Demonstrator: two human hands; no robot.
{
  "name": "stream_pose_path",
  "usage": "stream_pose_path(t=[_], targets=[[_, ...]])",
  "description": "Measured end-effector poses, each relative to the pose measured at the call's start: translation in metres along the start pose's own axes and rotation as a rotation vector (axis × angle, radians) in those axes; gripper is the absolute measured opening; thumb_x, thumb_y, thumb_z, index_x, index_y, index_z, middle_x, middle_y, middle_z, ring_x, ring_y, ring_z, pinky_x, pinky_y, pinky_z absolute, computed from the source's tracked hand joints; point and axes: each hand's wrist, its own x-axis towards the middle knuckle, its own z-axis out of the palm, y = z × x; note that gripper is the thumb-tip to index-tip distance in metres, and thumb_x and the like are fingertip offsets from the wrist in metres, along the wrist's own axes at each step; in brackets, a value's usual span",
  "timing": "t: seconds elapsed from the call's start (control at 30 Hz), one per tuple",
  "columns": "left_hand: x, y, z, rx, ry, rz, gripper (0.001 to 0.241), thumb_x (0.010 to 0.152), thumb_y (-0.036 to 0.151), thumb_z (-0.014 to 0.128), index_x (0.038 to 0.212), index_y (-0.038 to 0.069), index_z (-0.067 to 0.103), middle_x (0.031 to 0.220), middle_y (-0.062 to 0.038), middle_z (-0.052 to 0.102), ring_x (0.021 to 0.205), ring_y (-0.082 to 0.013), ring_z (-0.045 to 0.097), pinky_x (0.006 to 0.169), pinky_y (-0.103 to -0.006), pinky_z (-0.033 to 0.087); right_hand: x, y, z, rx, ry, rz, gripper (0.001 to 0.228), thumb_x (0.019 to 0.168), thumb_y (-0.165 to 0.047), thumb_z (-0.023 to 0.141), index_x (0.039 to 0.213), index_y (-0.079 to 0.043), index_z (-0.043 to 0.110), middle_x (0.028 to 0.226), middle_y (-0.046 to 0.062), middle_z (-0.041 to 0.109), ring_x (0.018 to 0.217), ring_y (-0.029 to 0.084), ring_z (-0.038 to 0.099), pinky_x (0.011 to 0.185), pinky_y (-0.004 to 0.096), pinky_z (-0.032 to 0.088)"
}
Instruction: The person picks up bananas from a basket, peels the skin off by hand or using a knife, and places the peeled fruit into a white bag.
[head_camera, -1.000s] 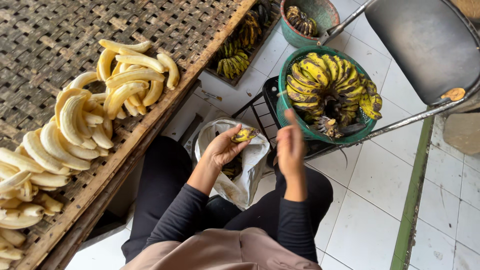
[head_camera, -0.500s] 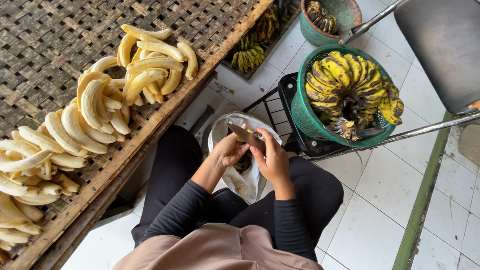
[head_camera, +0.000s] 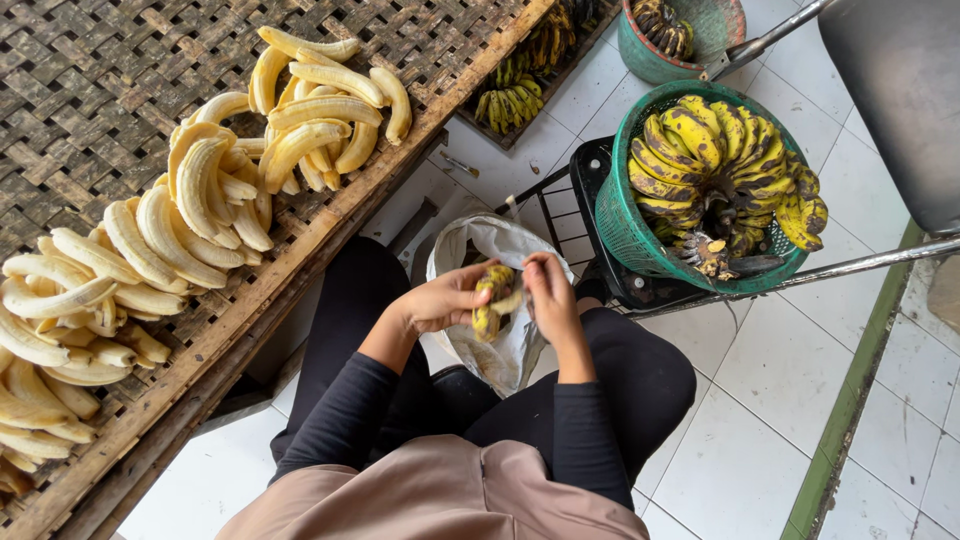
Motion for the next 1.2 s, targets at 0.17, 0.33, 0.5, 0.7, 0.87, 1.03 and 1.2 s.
stream_pose_path(t=[0.17,0.33,0.5,0.7,0.87,1.03,1.2], targets=[[-0.010,-0.016,-0.018,-0.038,-0.025,0.011,0.091,0.090,0.031,0.075,0.158,-0.001,0.024,0.138,-0.015,0.058,0.113,-0.0200,0.068,0.094,-0.0341,0.060,0.013,0.012,-0.011,0.003,0.062,0.145,0.029,0.103,-0.030,0.052,0.124,-0.011,0.042,0.083,-0.003,0.054,0.053,0.006,0.047,0.040,0.024,0.039],[0.015,-0.037,-0.041,-0.176,0.264,0.078,0.079,0.099,0.039,0.069,0.145,-0.018,0.039,0.118,-0.020,0.065,0.104,-0.0256,0.072,0.094,-0.0342,0.063,0.002,0.012,0.006,-0.202,0.005,0.382,0.038,0.113,-0.035,0.052,0.125,0.000,0.043,0.075,0.015,0.051,0.049,0.014,0.047,0.042,0.026,0.039],[0.027,-0.045,-0.040,-0.122,0.426,0.070,0.085,0.091,0.043,0.071,0.147,-0.012,0.037,0.113,-0.017,0.070,0.098,-0.0211,0.073,0.087,-0.0310,0.062,-0.008,-0.013,0.006,0.089,-0.206,0.206,0.032,0.095,-0.023,0.065,0.123,-0.008,0.057,0.086,-0.005,0.057,0.052,0.005,0.048,0.043,0.023,0.040],[0.016,-0.034,-0.022,-0.013,0.301,0.006,0.098,0.085,0.036,0.076,0.158,-0.002,0.022,0.120,-0.018,0.064,0.101,-0.0207,0.071,0.088,-0.0338,0.063,-0.003,-0.011,0.003,-0.001,-0.125,0.169,0.016,0.099,-0.019,0.070,0.100,-0.004,0.064,0.062,-0.002,0.054,0.043,0.006,0.045,0.040,0.024,0.037],[-0.006,-0.025,-0.017,0.078,0.052,-0.068,0.100,0.086,0.024,0.080,0.163,0.006,0.019,0.131,-0.010,0.059,0.112,-0.0190,0.066,0.095,-0.0361,0.060,0.015,0.031,-0.011,0.027,0.206,0.224,0.013,0.099,-0.016,0.066,0.102,-0.004,0.062,0.061,-0.001,0.052,0.041,0.008,0.045,0.038,0.026,0.037],[-0.032,-0.016,-0.025,0.149,0.109,-0.022,0.090,0.088,0.012,0.077,0.161,0.009,0.026,0.129,-0.012,0.058,0.112,-0.0223,0.065,0.096,-0.0394,0.059,0.026,0.058,-0.027,-0.013,0.388,0.293,0.015,0.100,-0.012,0.064,0.106,0.002,0.062,0.065,-0.001,0.056,0.044,0.009,0.047,0.040,0.028,0.041],[-0.028,-0.023,-0.029,0.091,0.401,0.122,0.075,0.091,0.010,0.068,0.157,0.016,0.033,0.123,-0.006,0.059,0.109,-0.0186,0.063,0.090,-0.0388,0.057,0.022,0.041,-0.001,-0.088,0.170,0.379,0.026,0.097,-0.021,0.068,0.119,-0.007,0.064,0.063,0.000,0.051,0.042,0.009,0.044,0.039,0.028,0.038]])
